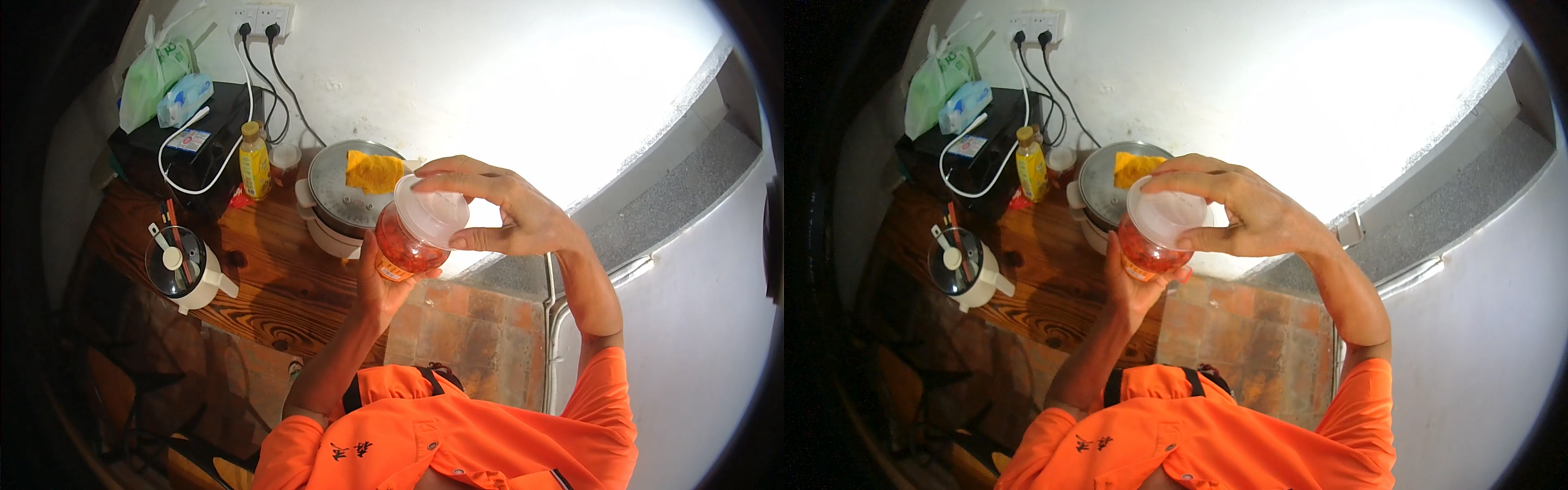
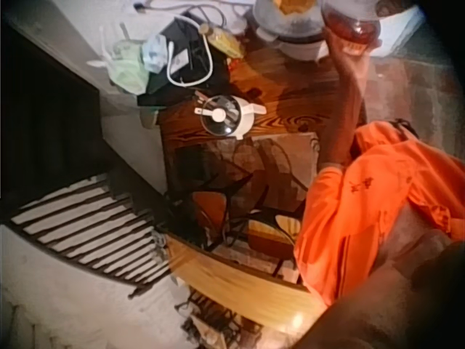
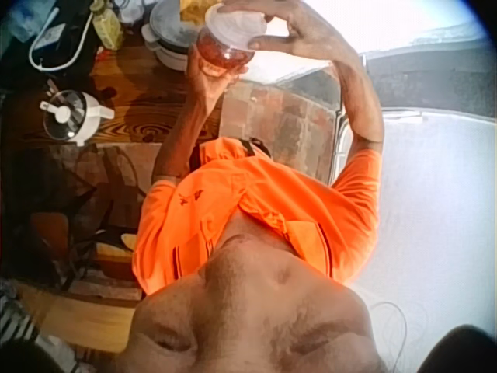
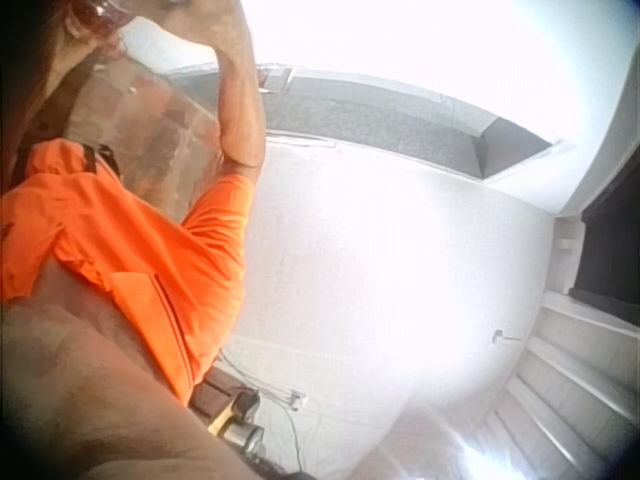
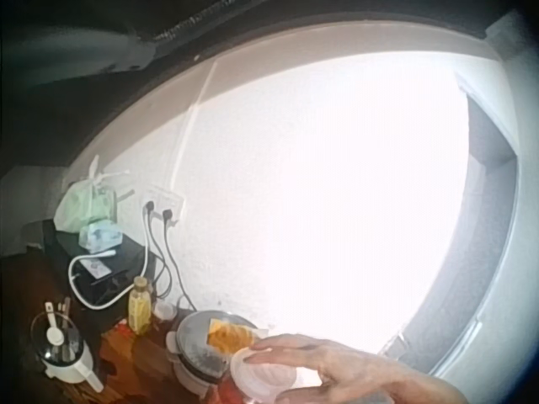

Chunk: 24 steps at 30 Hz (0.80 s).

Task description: The person walks from a dining area into a kitchen, picks up a small white bowl, and returns to the dining table. They open a jar of red paste, pour some into the bowl, and then wipe the jar's rim with a tissue.

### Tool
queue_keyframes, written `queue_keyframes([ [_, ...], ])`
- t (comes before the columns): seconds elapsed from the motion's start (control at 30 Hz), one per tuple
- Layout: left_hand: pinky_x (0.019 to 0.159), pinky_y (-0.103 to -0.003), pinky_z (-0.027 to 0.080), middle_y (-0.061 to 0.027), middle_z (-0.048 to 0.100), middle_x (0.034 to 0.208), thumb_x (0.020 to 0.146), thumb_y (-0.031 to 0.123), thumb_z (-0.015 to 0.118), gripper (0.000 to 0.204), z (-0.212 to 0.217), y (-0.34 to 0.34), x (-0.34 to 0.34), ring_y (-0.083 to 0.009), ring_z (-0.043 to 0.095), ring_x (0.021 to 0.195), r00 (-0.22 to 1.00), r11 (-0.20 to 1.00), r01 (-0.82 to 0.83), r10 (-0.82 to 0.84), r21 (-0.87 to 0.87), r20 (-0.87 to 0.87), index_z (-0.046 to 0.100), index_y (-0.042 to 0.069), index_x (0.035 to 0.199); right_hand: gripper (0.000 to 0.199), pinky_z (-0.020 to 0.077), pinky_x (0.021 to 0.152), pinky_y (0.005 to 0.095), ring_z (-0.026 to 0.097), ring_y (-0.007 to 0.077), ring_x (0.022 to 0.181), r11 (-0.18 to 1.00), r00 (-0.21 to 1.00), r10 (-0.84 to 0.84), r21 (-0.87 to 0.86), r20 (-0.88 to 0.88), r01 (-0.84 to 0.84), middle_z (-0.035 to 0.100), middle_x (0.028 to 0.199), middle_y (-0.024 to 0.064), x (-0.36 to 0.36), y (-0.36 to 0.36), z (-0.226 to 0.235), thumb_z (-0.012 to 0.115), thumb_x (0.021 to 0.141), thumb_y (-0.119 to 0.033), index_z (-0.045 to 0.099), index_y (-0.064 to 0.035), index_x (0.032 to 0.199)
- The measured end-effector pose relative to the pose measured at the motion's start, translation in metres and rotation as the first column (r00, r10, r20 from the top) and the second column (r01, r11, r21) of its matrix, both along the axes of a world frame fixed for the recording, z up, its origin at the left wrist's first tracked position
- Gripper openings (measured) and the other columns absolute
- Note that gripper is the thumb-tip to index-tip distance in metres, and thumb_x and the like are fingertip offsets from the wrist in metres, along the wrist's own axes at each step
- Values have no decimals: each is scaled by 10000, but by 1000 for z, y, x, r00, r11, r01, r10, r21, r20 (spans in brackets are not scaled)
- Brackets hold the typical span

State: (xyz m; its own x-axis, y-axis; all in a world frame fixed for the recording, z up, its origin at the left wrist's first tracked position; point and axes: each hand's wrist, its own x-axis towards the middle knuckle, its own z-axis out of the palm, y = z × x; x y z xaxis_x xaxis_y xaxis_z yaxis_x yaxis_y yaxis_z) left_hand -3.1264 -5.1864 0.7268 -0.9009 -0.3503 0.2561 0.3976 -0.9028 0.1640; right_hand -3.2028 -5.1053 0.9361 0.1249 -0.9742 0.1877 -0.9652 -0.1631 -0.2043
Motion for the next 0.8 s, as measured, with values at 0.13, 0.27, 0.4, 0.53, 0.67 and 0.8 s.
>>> queue_keyframes([
  [0.13, 648, -490, 485, -115, 475, 1297, 795, 720, 478, 814, -3, 0, -2, -350, 522, 1091, 1000, 1000, -7, 7, -8, -20, 346, 176, 1386, 472, 524, 696, 378, 634, 296, 931, 961, 946, -275, -28, -172, 274, 615, 1080, 150, 25, -1, -4, 709, 800, -294, 599, 17, 1137],
  [0.27, 665, -490, 499, -109, 482, 1294, 784, 715, 505, 824, -4, 3, 0, -351, 524, 1100, 1000, 999, -20, 20, -44, 10, 339, 183, 1391, 504, 524, 733, 381, 625, 318, 936, 968, 956, -244, 16, -165, 250, 599, 1096, 172, 23, 0, -3, 738, 756, -243, 588, 27, 1154],
  [0.4, 699, -484, 518, -111, 479, 1302, 782, 705, 524, 832, -9, 4, -1, -348, 529, 1112, 1000, 999, 8, -9, -53, -27, 326, 184, 1400, 513, 453, 926, 415, 547, 353, 1095, 998, 1000, -27, 55, 1, 27, 564, 1167, 184, 9, 3, 1, 714, 730, -159, 571, -21, 1203],
  [0.53, 714, -479, 525, -123, 477, 1306, 788, 707, 517, 841, -9, 4, -1, -334, 540, 1107, 999, 998, -17, 14, -65, -45, 317, 171, 1405, 514, 429, 971, 419, 505, 336, 1163, 993, 998, 50, 102, 49, -55, 547, 1211, 160, 2, 3, 4, 715, 730, -106, 569, -67, 1221],
  [0.67, 715, -477, 531, -128, 480, 1308, 789, 720, 496, 863, -7, 5, 1, -329, 546, 1105, 1000, 999, -5, 4, -44, -13, 317, 142, 1404, 557, 422, 982, 418, 505, 338, 1163, 997, 999, -31, 75, 7, 31, 532, 1238, 159, 13, 5, 0, 727, 716, -94, 551, -75, 1245],
  [0.8, 706, -472, 539, -133, 491, 1300, 797, 719, 479, 858, -11, 5, 0, -336, 552, 1107, 1000, 999, -2, 3, -46, 3, 331, 119, 1391, 602, 411, 994, 419, 498, 338, 1171, 984, 987, -159, 80, 1, 159, 522, 1253, 159, 20, 6, -7, 747, 697, -101, 535, -62, 1259],
])
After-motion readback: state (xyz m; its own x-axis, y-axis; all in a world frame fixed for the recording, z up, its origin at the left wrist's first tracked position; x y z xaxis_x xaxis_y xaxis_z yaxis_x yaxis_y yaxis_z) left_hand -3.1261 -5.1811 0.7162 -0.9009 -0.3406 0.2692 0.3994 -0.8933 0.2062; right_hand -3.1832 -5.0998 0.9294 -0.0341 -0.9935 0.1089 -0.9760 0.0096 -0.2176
